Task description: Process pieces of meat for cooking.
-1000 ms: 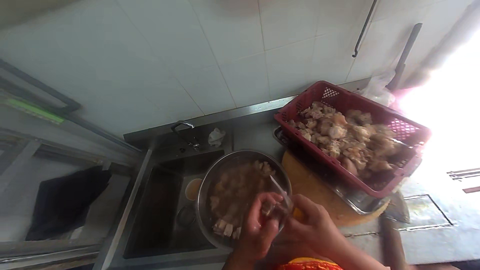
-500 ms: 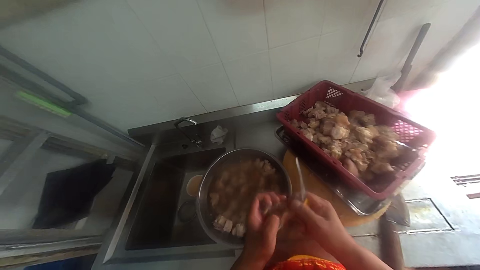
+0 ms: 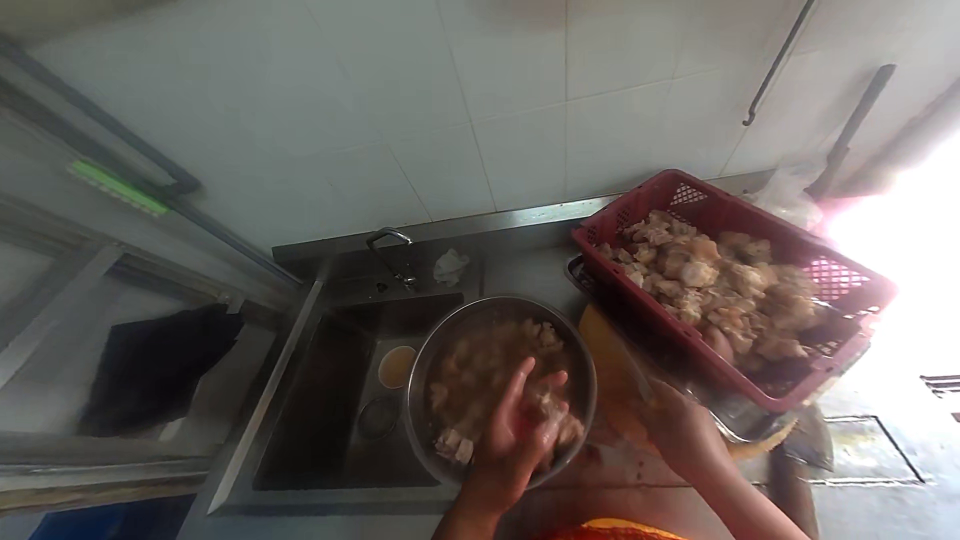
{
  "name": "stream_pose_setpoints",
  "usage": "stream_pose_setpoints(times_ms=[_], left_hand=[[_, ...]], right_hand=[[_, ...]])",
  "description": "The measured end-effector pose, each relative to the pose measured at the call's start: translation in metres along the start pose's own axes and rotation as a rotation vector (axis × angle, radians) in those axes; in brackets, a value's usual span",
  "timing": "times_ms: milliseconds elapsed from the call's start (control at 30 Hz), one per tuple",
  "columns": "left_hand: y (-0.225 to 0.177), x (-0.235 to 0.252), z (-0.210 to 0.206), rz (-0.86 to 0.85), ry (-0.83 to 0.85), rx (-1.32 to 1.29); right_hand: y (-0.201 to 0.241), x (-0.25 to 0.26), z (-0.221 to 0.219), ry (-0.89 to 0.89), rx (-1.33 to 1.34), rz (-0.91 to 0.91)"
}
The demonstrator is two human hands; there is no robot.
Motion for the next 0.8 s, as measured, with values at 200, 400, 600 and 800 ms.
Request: stream_pose_setpoints(times_ms=[200, 400, 600, 800], left_hand=[[0.005, 0.006, -0.038, -0.031, 0.195, 0.523], [0.013, 0.008, -0.056, -0.318, 0.23, 1.005], [0.021, 0.016, -0.041, -0.293, 0.186, 1.035], [0.022, 0.068, -0.014, 0.209, -0.005, 0.829]], right_hand=[[0.073, -0.03, 0.004, 0.189, 0.557, 0.347], [0.059, -0.033, 0.015, 0.2, 0.566, 0.224], [0.025, -0.056, 0.041, 0.224, 0.839, 0.169], [-0.05, -0.037, 0.061, 0.068, 0.238, -0.056]])
Point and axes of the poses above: each hand's wrist, its own x-axis towards the middle knuckle, its own z-axis out of the back of the hand, y = z × x, the point moved 6 cm from there along x, towards the middle knuckle, and after that the axes turned 2 degrees about -y, right-handed, at the moved point
